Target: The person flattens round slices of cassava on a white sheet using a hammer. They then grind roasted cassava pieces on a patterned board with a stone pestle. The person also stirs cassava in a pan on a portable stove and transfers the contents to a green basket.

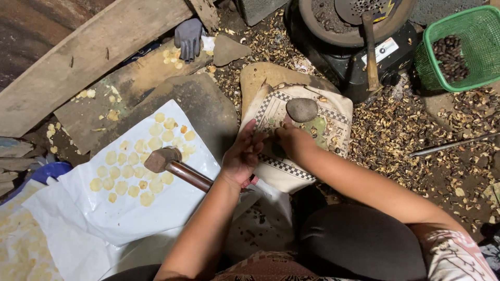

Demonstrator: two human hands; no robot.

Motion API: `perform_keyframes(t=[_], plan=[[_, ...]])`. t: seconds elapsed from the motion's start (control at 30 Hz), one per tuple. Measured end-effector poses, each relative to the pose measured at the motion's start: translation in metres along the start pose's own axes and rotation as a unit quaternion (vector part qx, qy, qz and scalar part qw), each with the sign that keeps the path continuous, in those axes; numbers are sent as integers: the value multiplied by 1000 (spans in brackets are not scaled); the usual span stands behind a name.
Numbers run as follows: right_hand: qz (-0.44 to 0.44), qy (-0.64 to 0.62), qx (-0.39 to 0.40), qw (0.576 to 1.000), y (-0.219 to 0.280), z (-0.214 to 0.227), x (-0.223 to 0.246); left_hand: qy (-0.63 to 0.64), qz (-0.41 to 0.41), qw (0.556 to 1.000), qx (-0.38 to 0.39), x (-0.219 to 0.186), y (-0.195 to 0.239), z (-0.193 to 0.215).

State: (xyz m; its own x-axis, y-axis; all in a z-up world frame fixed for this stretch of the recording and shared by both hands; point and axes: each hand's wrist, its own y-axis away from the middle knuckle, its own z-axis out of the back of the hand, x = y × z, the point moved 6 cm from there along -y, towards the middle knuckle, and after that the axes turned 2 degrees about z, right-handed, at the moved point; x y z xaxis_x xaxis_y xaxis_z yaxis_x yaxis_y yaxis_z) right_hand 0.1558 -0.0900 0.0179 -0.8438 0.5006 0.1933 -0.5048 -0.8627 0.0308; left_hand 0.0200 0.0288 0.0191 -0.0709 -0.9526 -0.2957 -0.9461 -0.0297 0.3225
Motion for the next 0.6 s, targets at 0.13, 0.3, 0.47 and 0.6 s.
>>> perform_keyframes(t=[0.13,0.3,0.47,0.6], plan=[[-121,-245,128,953,10,-13,-35,37,8,999,26,-2,-2,13],[-145,-247,136,948,14,1,-54,130,40,989,58,-1,-8,9],[-76,-377,10,923,-6,46,-22,-305,71,877,-365,-6,-24,29],[2,-304,15,952,-12,26,-7,-704,-53,648,-286,-11,-42,40]])
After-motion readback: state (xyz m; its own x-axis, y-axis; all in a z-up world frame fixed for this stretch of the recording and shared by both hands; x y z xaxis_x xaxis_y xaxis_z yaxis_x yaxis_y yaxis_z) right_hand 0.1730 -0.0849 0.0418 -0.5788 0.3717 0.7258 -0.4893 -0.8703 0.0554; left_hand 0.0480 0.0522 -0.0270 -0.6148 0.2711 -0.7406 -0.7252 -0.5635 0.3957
